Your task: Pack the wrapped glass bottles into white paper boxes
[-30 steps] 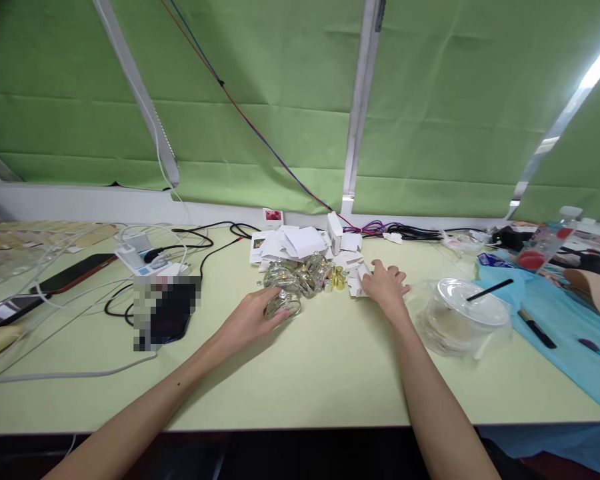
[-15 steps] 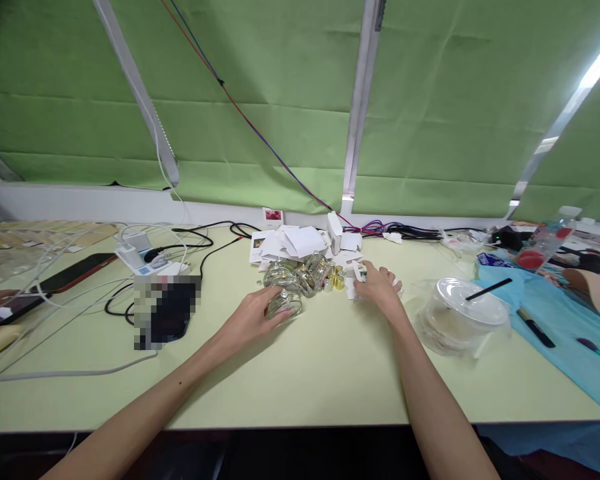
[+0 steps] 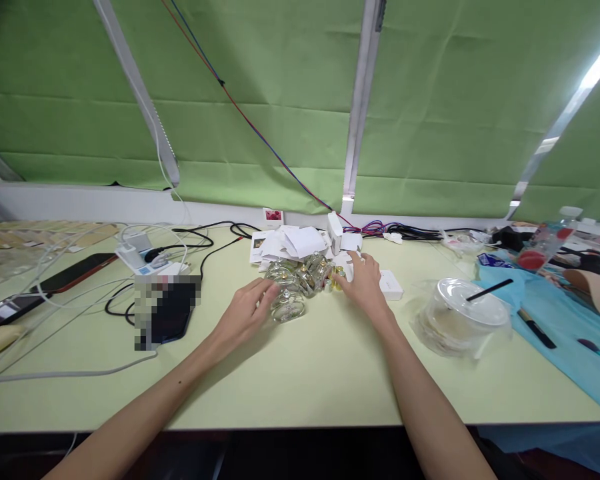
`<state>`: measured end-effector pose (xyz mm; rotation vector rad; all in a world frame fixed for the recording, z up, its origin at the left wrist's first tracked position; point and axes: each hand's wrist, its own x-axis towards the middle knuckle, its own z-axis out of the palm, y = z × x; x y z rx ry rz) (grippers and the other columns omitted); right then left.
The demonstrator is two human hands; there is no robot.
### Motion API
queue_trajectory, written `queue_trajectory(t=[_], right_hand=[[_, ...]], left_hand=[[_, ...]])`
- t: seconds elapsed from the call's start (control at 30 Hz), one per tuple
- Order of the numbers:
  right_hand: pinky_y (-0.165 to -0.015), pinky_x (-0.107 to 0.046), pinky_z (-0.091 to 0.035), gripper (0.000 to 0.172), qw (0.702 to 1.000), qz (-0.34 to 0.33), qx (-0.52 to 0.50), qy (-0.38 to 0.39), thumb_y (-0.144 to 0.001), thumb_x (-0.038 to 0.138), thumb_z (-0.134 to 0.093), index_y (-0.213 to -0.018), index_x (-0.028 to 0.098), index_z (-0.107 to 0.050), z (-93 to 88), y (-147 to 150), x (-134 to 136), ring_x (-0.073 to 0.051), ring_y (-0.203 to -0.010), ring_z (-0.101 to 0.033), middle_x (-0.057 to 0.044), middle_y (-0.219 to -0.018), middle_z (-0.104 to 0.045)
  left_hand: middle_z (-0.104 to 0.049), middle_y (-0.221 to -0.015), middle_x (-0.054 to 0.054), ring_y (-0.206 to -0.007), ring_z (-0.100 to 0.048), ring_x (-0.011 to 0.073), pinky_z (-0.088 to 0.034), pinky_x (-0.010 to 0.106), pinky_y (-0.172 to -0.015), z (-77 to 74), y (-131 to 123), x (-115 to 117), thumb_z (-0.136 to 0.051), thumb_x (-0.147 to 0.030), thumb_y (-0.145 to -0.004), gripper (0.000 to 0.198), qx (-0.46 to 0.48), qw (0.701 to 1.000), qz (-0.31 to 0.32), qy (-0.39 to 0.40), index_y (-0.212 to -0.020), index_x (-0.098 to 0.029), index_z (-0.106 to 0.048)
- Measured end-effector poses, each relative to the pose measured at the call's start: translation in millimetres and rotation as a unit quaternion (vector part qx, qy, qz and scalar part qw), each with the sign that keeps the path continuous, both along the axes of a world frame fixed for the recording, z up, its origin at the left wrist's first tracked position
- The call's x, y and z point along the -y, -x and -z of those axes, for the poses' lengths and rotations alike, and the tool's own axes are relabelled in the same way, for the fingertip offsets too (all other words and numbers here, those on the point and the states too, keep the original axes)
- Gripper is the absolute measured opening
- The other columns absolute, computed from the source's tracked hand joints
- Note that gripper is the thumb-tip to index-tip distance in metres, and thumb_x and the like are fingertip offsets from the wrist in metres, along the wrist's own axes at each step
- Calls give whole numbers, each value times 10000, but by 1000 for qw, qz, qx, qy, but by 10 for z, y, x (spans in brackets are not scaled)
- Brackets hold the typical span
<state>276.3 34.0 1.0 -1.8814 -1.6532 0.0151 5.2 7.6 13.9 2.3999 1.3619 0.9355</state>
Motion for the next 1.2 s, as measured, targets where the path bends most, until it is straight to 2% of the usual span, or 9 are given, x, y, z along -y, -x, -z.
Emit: queue_trajectory(t=[0.07, 0.13, 0.2, 0.27, 0.4, 0.57, 0.77, 0.93, 1.2], right_hand=[[-1028, -436, -455, 516, 996, -33, -43, -74, -875, 390, -614, -1325, 140, -574, -25, 55, 2, -320, -1210, -578, -203, -1313, -577], [-924, -390, -511, 382, 989, -69, -75, -112, -906, 337, -547, -1225, 137, -612, -32, 123, 9, -258, -972, -664, -165, -1181, -646], [-850, -366, -523, 291, 987, -98, -73, -101, -911, 295, -521, -1138, 155, -638, -21, 187, 21, -216, -791, -669, -116, -1049, -693], [-825, -354, -513, 255, 989, -115, -50, -77, -902, 260, -527, -1105, 166, -647, 2, 231, 34, -204, -732, -664, -95, -994, -717], [-820, -337, -498, 238, 990, -126, -27, -53, -886, 223, -543, -1092, 174, -652, 46, 246, 52, -201, -725, -667, -97, -1028, -742], [-863, -344, -482, 245, 990, -138, -16, -30, -843, 159, -566, -1069, 182, -656, 61, 241, 66, -210, -736, -673, -86, -1002, -757], [-835, -341, -488, 267, 989, -146, -19, 2, -857, 145, -573, -1111, 184, -643, 48, 266, 97, -214, -722, -685, -97, -1020, -765], [-793, -329, -497, 409, 988, -151, -29, 19, -855, 116, -554, -1259, 177, -554, 75, 268, 106, -215, -722, -686, -93, -1041, -759], [-784, -337, -499, 543, 985, -164, -51, 19, -835, 103, -545, -1363, 182, -441, 138, 251, 91, -221, -721, -680, -88, -1053, -745]], left_hand=[[-679, -866, 54, -780, -611, 202, -424, 320, -725, -35, 43, -29, -273, -408, -1066, 448, 8, 999, -49, -16, -904, -195, -632], [-698, -889, 47, -736, -613, 199, -411, 314, -691, -65, 101, -68, -338, -363, -1040, 330, 8, 995, -102, -17, -1041, -200, -625], [-711, -914, 49, -713, -623, 200, -402, 310, -664, -92, 161, -108, -371, -309, -1008, 286, -1, 990, -140, -10, -1118, -207, -614], [-713, -947, 65, -757, -642, 217, -407, 316, -669, -114, 215, -142, -403, -277, -971, 272, -36, 985, -167, -9, -1119, -205, -619], [-700, -1024, 96, -894, -661, 271, -440, 345, -699, -113, 286, -182, -480, -285, -917, 246, -115, 977, -179, 25, -1082, -202, -642], [-676, -1161, 159, -1033, -657, 338, -473, 398, -780, 6, 314, -222, -508, -294, -909, 304, -175, 967, -163, 84, -1146, -174, -654], [-660, -1123, 154, -984, -665, 335, -468, 396, -760, 102, 302, -247, -496, -290, -928, 251, -209, 963, -139, 98, -1096, -178, -645], [-668, -1084, 143, -972, -661, 323, -459, 378, -744, 97, 290, -235, -484, -279, -942, 210, -208, 965, -127, 96, -1053, -181, -632], [-710, -1101, 131, -993, -665, 304, -452, 352, -738, 107, 255, -225, -505, -235, -932, 242, -198, 970, -112, 91, -1130, -189, -637]])
